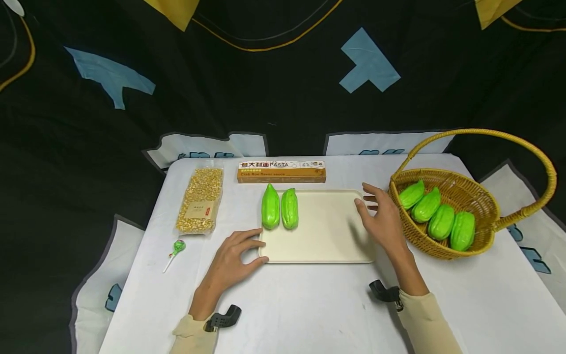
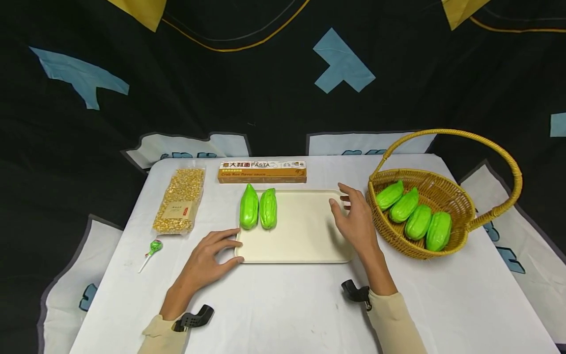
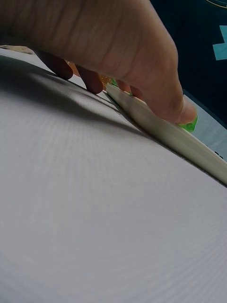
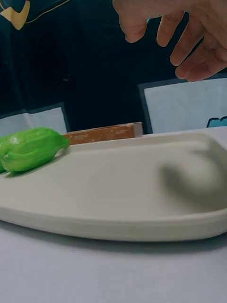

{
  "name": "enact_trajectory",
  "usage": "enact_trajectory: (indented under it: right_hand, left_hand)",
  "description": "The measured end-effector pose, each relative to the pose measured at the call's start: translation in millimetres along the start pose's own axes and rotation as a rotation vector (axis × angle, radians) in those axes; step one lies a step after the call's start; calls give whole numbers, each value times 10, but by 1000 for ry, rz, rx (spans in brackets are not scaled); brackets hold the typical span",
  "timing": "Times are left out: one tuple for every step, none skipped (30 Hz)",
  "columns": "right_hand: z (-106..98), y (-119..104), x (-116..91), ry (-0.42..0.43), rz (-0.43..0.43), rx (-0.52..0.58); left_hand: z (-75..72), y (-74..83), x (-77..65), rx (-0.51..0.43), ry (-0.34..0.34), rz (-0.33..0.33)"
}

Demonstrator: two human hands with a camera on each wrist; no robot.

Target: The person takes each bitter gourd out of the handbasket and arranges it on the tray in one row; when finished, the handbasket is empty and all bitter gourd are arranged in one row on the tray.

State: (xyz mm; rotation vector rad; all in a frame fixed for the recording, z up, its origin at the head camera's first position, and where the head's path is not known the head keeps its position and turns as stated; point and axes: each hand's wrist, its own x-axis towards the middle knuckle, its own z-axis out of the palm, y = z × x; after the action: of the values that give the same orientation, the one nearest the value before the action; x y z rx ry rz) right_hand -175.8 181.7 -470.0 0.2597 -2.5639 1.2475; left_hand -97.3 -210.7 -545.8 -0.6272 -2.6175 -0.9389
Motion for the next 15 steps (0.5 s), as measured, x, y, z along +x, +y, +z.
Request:
enact_trajectory:
  right_hand:
    - [-27,8,-2,8,-4,-5]
    - [-54,19,-3,13,-5,-10]
    - [-83,26,-4,21,-8,-14]
    - [-111,33,-5,29,-11,-20]
    - [-140,40,-6,37,-15,-26]
    - [-166,51,-7,43,-16,-32]
    - [-194,60,-9,48,-15,-37]
    - [-222,68,-11,54,-14,-43]
    - [-249,77,-13,61,-12,-49]
    - [-275,85,-16,66,-9,-56]
    - [-301,93,-19,68,-5,-60]
    - [-326,102,-23,70,0,-61]
    - [-354,112,-27,73,7,-64]
    - [-381,122,-31,76,11,-67]
    - [-407,131,-35,78,15,-74]
  left_hand:
    - [2,0,-1,3,4,4]
    - [4,0,-2,6,6,6]
    - [5,0,-2,7,7,6]
    - [6,-1,-3,9,6,7]
    - [6,-1,-3,11,5,5]
    - [6,1,-2,11,3,2]
    - [6,1,-3,10,3,2]
    - [5,4,-2,9,0,-1]
    - [3,6,-1,7,-2,-4]
    - [0,9,0,5,-5,-8]
    - [-2,11,1,3,-6,-12]
    - [-3,12,2,2,-8,-13]
    - [-5,14,3,1,-7,-13]
    - [-7,16,4,0,-9,-16]
    - [-7,16,5,-2,-10,-18]
